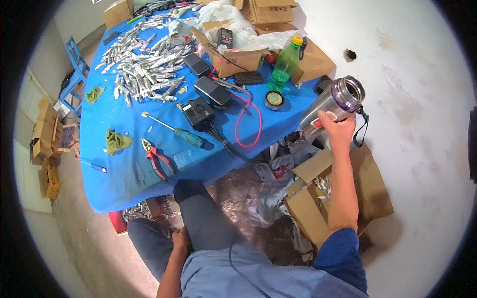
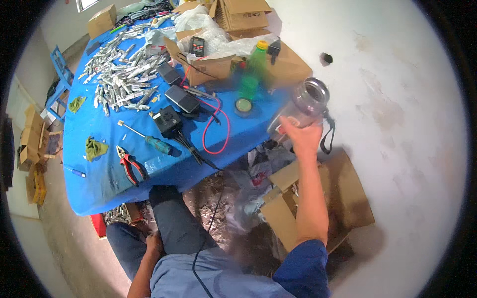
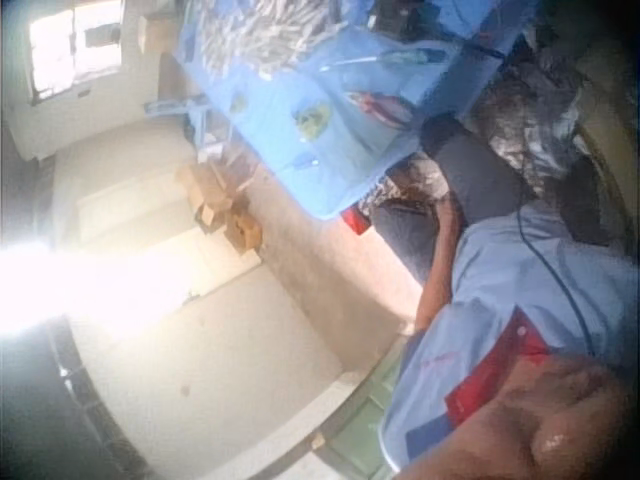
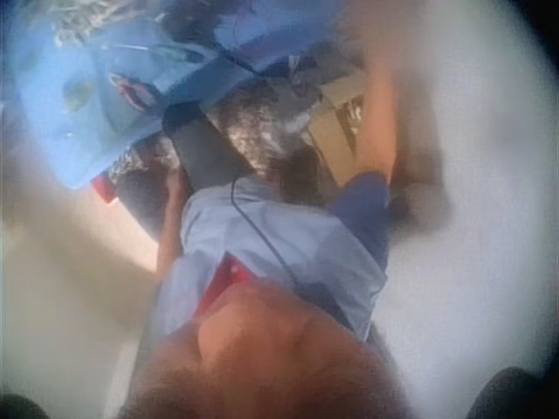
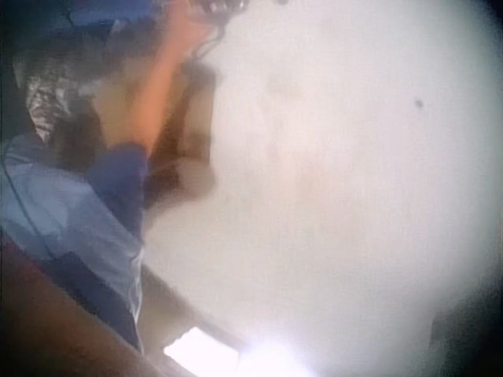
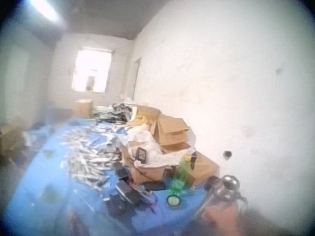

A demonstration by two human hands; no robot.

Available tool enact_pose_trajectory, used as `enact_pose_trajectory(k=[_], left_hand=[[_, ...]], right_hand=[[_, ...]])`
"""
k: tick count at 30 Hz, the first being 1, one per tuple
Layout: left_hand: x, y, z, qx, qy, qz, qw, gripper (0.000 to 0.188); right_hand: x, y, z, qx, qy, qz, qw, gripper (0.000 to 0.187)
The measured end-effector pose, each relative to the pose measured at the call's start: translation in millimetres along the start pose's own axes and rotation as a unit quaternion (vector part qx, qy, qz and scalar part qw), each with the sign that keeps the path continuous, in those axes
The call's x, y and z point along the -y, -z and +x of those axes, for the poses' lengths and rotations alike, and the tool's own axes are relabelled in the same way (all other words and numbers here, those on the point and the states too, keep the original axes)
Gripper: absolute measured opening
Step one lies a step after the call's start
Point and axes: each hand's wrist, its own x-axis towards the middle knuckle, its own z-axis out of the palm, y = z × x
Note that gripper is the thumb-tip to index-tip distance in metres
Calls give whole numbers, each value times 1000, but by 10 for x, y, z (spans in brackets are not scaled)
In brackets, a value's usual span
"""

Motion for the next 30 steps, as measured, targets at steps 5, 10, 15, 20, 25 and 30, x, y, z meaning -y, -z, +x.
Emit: enact_pose_trajectory(k=[5, 10, 15, 20, 25, 30], left_hand=[[-196, 15, 178, 7, 38, 58, 998, 33], [5, 286, 336, 26, -6, 42, 999, 27], [-124, 279, 24, 49, -60, 10, 997, 26], [-10, 400, -25, 35, -36, -108, 993, 27], [91, 499, 101, 100, 2, -119, 988, 25], [122, 567, 121, 88, -4, -110, 990, 25]], right_hand=[[406, -23, -833, 55, -6, -57, 997, 34], [755, -136, -1587, 261, 18, 20, 965, 68], [1316, -261, -1941, 380, 112, 29, 918, 83], [1562, -489, -2238, 374, 264, 24, 889, 57], [1914, -673, -2461, 339, 359, 104, 864, 56], [2294, -717, -2622, 318, 403, 132, 848, 51]])
